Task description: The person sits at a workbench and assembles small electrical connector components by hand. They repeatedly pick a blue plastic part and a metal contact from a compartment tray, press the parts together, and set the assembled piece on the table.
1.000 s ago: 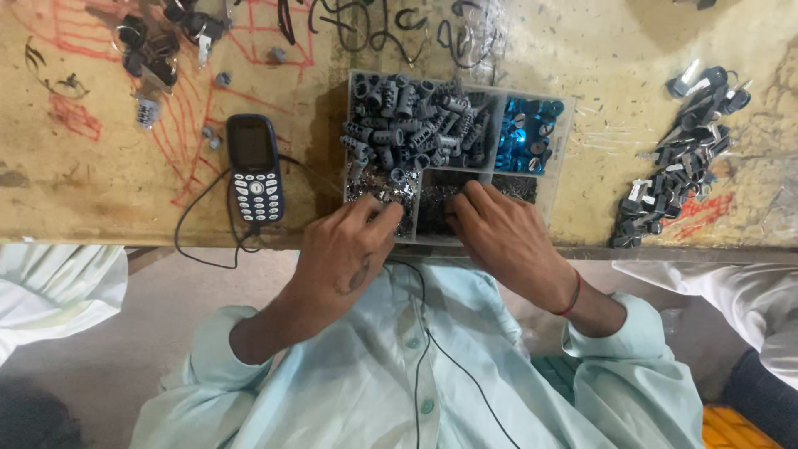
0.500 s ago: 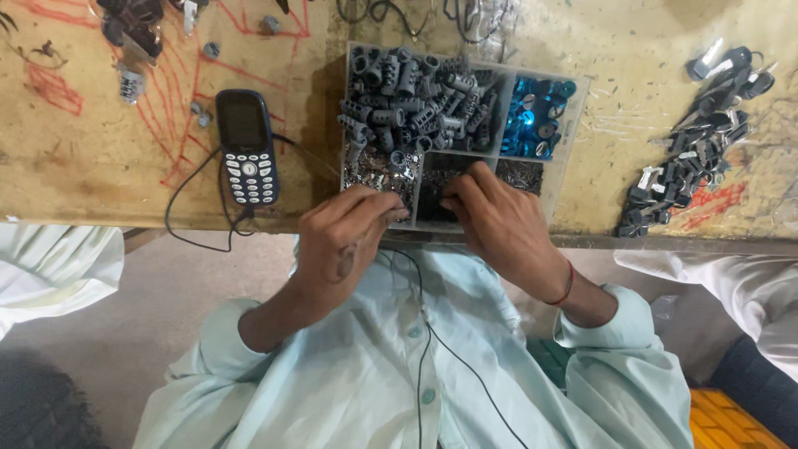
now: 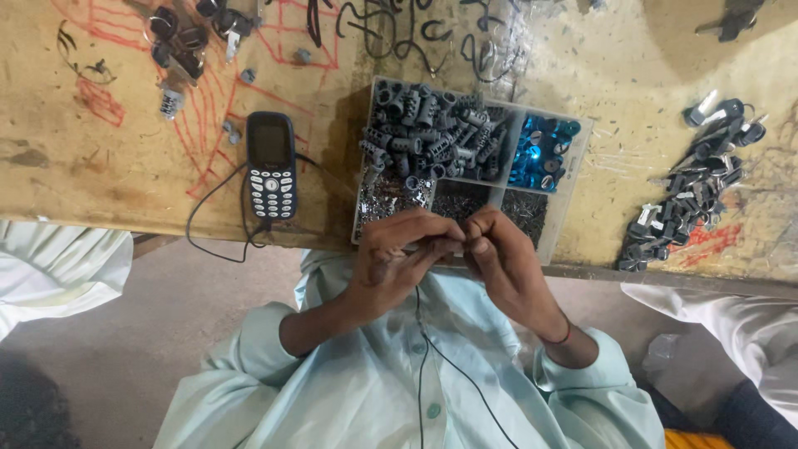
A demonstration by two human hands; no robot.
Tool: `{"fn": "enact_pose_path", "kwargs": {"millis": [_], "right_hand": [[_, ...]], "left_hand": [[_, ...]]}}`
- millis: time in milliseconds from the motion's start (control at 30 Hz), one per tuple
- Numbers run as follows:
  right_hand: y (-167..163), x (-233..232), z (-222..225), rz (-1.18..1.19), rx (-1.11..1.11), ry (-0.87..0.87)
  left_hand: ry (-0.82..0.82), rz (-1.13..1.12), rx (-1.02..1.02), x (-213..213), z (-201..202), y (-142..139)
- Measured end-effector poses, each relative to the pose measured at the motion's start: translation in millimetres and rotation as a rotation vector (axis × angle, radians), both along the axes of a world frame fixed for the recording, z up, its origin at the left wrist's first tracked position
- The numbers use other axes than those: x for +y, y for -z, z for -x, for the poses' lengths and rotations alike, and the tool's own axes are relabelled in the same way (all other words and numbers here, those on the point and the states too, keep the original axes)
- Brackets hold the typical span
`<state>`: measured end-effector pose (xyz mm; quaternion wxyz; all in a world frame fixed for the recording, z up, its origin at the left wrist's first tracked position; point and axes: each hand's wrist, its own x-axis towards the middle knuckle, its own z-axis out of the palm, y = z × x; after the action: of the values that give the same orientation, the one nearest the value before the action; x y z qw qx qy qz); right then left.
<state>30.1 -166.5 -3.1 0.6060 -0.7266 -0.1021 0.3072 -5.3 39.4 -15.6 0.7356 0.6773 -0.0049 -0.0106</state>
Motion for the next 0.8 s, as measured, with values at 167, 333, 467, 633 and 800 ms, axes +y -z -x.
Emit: {"fn": "enact_pose_path", "kwargs": {"millis": [167, 333, 467, 633, 800], "right_hand": [[8.9, 5.8, 5.4, 0.049, -0.310, 0.006], [4.7, 9.2, 5.8, -0.068, -0.142, 0.069], [-0.3, 11.0, 12.4, -0.200, 0.238, 0.198], [1.4, 15.0, 21.3, -0.231, 0.171, 0.240], [7.8, 15.1, 26.6, -0.159, -0.143, 0.285]], "left_hand": [[0.011, 0.167, 0.153, -9.9, 1.1, 9.3], [0.040, 0.209, 0.068, -11.0, 3.5, 8.0], [0.087, 0.287, 0.001, -8.5, 1.6, 8.4], [0.030, 0.092, -0.115, -10.1, 5.2, 8.2], [-0.051, -0.113, -0.189, -12.9, 9.8, 1.7]]}}
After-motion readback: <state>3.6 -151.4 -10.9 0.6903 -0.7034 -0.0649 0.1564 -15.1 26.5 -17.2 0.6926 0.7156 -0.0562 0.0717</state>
